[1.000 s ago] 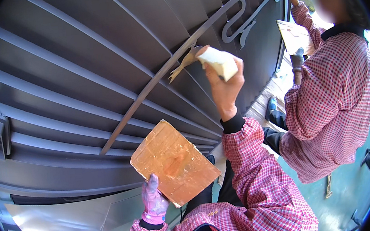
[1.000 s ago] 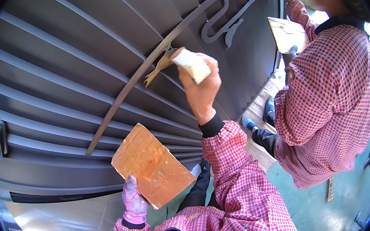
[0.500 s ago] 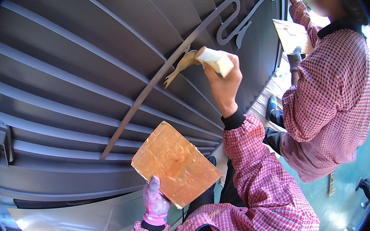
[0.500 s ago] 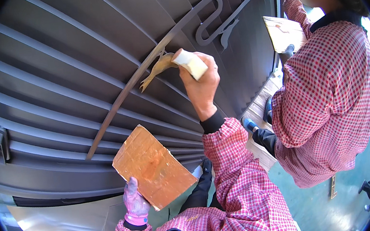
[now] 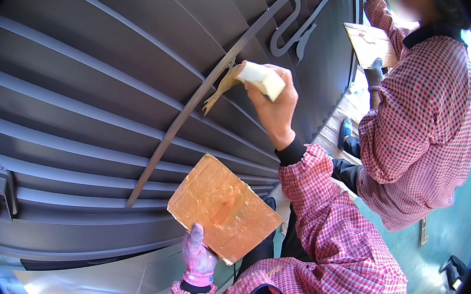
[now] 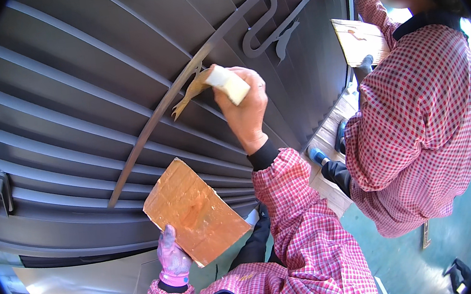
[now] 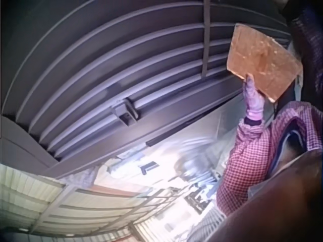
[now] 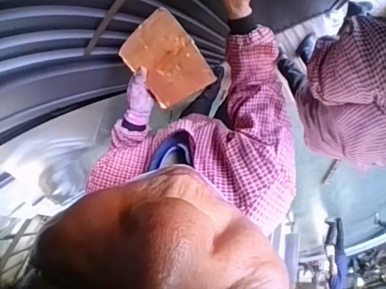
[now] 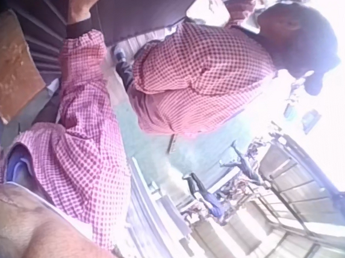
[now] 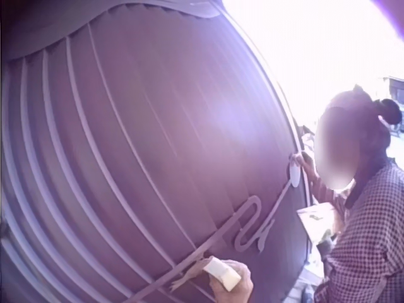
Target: The person sits on the floor and applies a finish to a carved wooden piece using a sponge. They repeatedly dip the sponge into a small container and rub the finish into the wood's surface and recessed carvings.
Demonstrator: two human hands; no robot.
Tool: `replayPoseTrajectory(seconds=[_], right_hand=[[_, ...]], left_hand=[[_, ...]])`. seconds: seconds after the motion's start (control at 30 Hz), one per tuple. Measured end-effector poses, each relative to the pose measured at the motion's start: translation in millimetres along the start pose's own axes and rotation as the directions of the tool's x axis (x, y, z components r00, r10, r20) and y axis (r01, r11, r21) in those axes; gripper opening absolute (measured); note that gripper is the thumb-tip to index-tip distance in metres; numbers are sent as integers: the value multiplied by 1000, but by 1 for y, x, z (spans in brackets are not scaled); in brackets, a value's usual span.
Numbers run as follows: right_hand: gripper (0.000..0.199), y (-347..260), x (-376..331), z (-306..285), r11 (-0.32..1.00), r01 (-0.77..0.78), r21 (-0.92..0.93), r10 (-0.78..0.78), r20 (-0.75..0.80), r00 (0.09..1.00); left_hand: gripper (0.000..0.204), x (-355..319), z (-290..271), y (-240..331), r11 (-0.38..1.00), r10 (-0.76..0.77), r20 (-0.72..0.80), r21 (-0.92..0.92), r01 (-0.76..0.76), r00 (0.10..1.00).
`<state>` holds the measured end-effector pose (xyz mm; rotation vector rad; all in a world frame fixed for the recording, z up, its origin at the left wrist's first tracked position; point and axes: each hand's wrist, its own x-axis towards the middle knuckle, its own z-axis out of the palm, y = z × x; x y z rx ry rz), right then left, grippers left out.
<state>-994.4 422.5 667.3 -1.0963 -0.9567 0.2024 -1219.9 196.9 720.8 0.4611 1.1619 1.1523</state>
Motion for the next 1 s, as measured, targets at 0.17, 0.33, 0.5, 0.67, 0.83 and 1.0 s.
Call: replayPoseTrajectory(seconds=[0.17, 0.33, 0.5, 0.67, 0.83, 1.0], right_hand=[[40, 6, -14, -7, 996, 6, 83, -4, -25, 1000], [32, 17, -12, -6, 998, -54, 9, 55, -47, 997], [33, -3, -17, 1, 995, 37, 97, -36, -16, 999], [41, 26, -17, -11, 994, -21, -108, 19, -20, 1000], [35, 4, -1, -3, 988, -19, 156, 22, -13, 1000], [37, 30, -17, -15, 982, -175, 68, 177, -12, 984]], left_hand=[[68, -1, 5, 3, 1000, -2, -4, 8, 2, 1000], [68, 2, 5, 0, 1000, -11, 5, -1, 11, 1000], [66, 1, 6, 2, 1000, -7, 14, 13, 7, 1000], [66, 3, 2, 1, 1000, 1, 19, 16, -1, 1000], [67, 2, 3, 4, 1000, -18, 2, 18, 18, 1000], [70, 4, 10, 7, 1000, -8, 20, 25, 7, 1000]])
